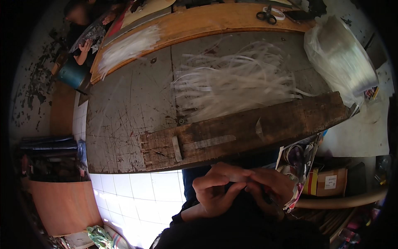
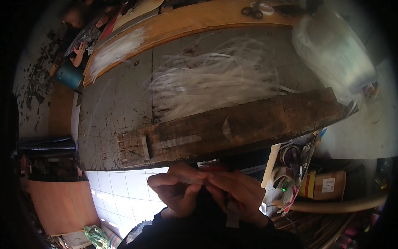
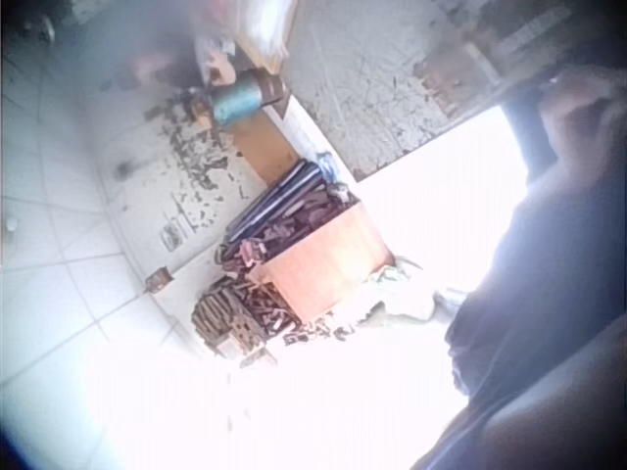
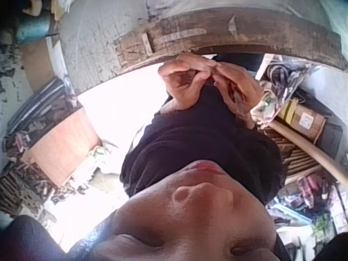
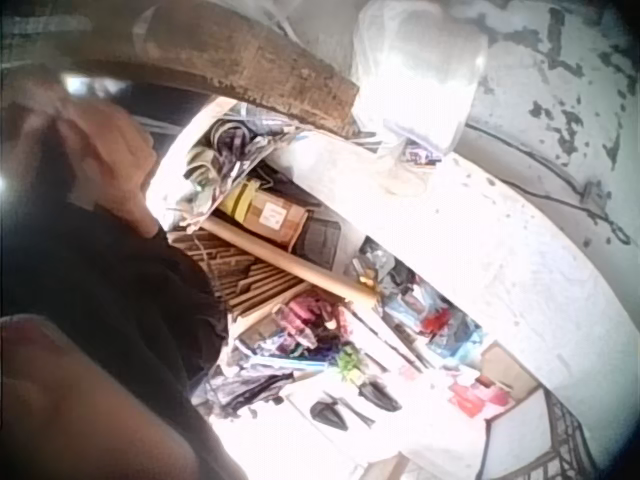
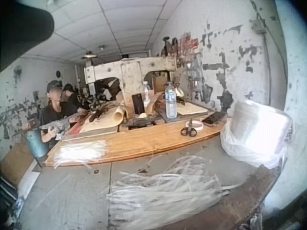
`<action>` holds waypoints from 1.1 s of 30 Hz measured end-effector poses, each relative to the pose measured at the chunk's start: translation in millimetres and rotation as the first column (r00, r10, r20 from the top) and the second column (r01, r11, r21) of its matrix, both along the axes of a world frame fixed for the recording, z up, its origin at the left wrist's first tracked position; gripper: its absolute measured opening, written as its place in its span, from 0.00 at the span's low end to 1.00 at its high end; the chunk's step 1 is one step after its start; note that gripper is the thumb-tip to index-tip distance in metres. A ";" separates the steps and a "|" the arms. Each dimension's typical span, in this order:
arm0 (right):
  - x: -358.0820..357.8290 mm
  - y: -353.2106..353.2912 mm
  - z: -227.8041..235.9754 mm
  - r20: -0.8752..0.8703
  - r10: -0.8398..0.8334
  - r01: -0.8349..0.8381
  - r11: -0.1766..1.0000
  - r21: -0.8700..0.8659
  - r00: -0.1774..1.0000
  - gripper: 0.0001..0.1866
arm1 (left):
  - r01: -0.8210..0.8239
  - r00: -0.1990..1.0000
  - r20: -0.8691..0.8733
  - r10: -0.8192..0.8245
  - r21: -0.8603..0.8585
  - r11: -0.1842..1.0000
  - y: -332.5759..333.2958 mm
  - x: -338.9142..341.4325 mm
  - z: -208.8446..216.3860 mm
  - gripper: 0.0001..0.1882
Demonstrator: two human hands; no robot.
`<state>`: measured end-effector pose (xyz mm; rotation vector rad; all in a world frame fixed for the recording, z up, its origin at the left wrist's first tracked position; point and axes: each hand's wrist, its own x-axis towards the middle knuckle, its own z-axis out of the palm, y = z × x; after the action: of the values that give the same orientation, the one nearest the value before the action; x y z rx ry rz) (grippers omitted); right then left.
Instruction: The person aligns plastic strips along a wooden guide, cuts them to size using a utility knife, and folds the cut strips by hand.
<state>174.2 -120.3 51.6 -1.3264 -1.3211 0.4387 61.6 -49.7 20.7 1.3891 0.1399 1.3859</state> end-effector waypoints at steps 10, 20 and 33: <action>-0.5 -1.9 -2.8 0.047 -0.029 0.027 0.998 0.057 0.998 0.14 | -0.066 0.993 -0.098 0.067 0.016 0.998 -1.8 -1.7 5.6 0.19; -4.0 0.2 -6.0 0.121 -0.082 0.070 0.993 0.099 0.989 0.15 | -0.017 1.000 -0.021 0.014 -0.162 0.987 -7.6 -8.2 7.8 0.21; -6.6 -1.6 -1.1 0.152 -0.097 0.097 0.995 0.012 0.984 0.16 | -0.118 0.992 -0.068 0.106 -0.214 0.970 -10.5 -9.1 14.0 0.15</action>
<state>167.6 -121.8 50.5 -1.4368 -1.3745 0.2716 52.5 -60.2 34.7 1.2519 0.4013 1.3797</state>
